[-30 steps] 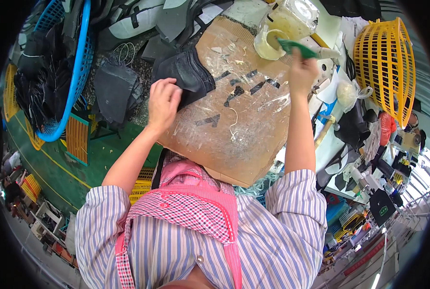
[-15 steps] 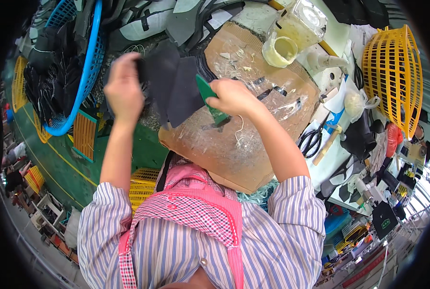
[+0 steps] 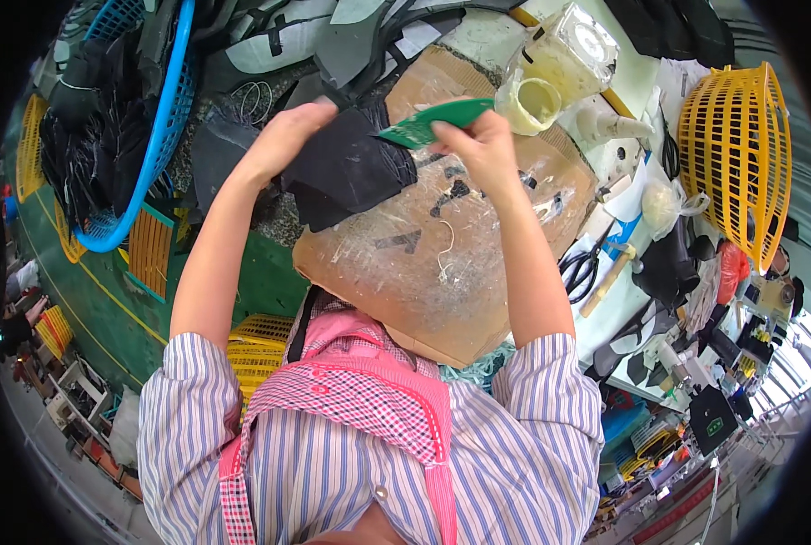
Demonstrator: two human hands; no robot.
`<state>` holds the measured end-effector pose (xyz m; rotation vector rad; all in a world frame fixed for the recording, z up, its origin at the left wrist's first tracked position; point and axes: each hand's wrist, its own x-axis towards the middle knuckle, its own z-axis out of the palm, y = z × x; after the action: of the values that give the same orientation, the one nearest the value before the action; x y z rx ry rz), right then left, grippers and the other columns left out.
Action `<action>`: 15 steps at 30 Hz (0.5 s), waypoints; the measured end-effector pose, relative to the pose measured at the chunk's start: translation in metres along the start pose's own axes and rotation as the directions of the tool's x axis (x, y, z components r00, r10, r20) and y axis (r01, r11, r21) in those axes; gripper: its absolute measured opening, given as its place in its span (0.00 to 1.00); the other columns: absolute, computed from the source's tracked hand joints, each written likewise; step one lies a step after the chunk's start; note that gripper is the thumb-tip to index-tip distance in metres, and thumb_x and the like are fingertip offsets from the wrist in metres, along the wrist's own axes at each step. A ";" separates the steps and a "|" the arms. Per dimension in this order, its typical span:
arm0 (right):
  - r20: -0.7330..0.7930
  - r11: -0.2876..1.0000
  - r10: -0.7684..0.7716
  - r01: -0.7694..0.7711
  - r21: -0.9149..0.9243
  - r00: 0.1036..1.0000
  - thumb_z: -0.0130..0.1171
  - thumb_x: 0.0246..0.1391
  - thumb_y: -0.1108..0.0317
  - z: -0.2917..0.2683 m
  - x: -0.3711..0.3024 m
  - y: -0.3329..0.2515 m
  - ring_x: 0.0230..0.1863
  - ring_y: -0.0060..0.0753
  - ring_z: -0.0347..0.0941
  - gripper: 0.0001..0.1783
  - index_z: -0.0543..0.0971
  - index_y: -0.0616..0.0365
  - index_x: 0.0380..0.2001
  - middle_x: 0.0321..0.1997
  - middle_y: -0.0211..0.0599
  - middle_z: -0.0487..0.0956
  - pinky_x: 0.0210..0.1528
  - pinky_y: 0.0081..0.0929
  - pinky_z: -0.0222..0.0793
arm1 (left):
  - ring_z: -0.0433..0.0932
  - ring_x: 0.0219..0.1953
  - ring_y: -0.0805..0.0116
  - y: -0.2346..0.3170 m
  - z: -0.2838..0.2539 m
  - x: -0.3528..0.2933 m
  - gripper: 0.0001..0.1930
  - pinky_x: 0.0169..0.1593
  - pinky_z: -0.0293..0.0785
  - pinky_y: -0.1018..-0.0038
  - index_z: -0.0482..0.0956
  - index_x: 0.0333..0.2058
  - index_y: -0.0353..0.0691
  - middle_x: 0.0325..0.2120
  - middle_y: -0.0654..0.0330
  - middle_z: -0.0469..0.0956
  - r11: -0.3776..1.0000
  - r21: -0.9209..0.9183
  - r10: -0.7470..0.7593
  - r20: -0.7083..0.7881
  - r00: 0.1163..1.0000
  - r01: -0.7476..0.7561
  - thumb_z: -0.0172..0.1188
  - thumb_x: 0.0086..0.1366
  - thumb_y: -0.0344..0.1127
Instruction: The recorder is applying glue to black shoe components using a spreader tool at a workbench in a factory setting.
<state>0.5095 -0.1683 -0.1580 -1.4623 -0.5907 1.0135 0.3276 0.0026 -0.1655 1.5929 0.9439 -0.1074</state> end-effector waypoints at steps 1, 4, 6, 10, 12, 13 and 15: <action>0.004 1.000 0.000 0.000 0.006 1.000 0.53 0.45 0.74 0.010 0.008 0.002 0.22 0.20 0.69 0.05 0.75 0.62 0.28 0.24 0.32 0.75 0.27 0.15 0.63 | 0.74 0.36 0.59 0.000 0.004 -0.003 0.28 0.41 0.67 0.71 0.71 0.40 0.33 0.33 0.47 0.74 0.954 0.277 0.137 -0.072 0.988 -0.112 0.56 0.48 0.52; 0.101 0.859 -0.054 0.098 -0.502 0.993 0.54 0.44 0.75 0.028 0.038 0.012 0.22 0.19 0.68 0.05 0.75 0.62 0.28 0.25 0.31 0.75 0.29 0.15 0.64 | 0.73 0.36 0.54 0.003 0.011 0.000 0.17 0.41 0.68 0.69 0.74 0.34 0.35 0.31 0.47 0.74 0.887 0.440 0.188 -0.070 0.980 -0.138 0.57 0.41 0.33; 0.093 0.927 -0.290 0.304 -0.222 0.952 0.54 0.43 0.76 0.027 0.052 0.026 0.23 0.18 0.67 0.06 0.76 0.62 0.28 0.25 0.31 0.75 0.28 0.17 0.63 | 0.73 0.35 0.54 0.004 0.018 0.004 0.15 0.40 0.68 0.69 0.75 0.33 0.35 0.30 0.48 0.74 0.883 0.446 0.201 -0.080 0.976 -0.146 0.56 0.42 0.31; 0.246 0.809 -0.025 0.164 -0.564 0.969 0.55 0.42 0.77 0.001 0.008 0.017 0.24 0.17 0.67 0.07 0.75 0.63 0.28 0.25 0.30 0.74 0.28 0.17 0.63 | 0.74 0.34 0.54 -0.007 0.020 -0.005 0.14 0.39 0.69 0.68 0.75 0.31 0.34 0.28 0.48 0.75 0.901 0.421 0.203 -0.199 0.959 -0.103 0.54 0.42 0.29; 0.345 0.694 0.220 0.103 -0.713 0.912 0.56 0.42 0.73 -0.024 -0.010 0.013 0.21 0.20 0.66 0.06 0.76 0.59 0.28 0.20 0.30 0.75 0.25 0.20 0.62 | 0.74 0.33 0.54 -0.009 0.020 -0.007 0.14 0.39 0.69 0.68 0.75 0.32 0.34 0.28 0.48 0.75 0.913 0.396 0.198 -0.223 0.954 -0.097 0.54 0.42 0.29; 0.337 0.689 0.224 0.096 -0.718 0.914 0.56 0.42 0.73 -0.028 -0.015 0.009 0.21 0.20 0.66 0.06 0.76 0.59 0.28 0.20 0.30 0.75 0.25 0.20 0.62 | 0.74 0.33 0.54 -0.009 0.020 -0.006 0.13 0.38 0.69 0.69 0.74 0.32 0.34 0.28 0.48 0.75 0.927 0.358 0.198 -0.218 0.956 -0.110 0.54 0.43 0.29; 0.042 0.914 -0.016 0.031 -0.404 0.999 0.58 0.42 0.71 -0.033 -0.017 -0.001 0.21 0.20 0.66 0.06 0.76 0.60 0.27 0.21 0.29 0.75 0.23 0.20 0.62 | 0.74 0.32 0.54 -0.004 0.021 -0.012 0.13 0.38 0.69 0.69 0.74 0.32 0.34 0.28 0.49 0.75 0.941 0.318 0.192 -0.217 0.957 -0.117 0.54 0.43 0.29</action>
<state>0.5293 -0.1998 -0.1550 -1.7956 -0.8831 0.9356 0.3266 -0.0214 -0.1678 1.9940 1.0217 0.0619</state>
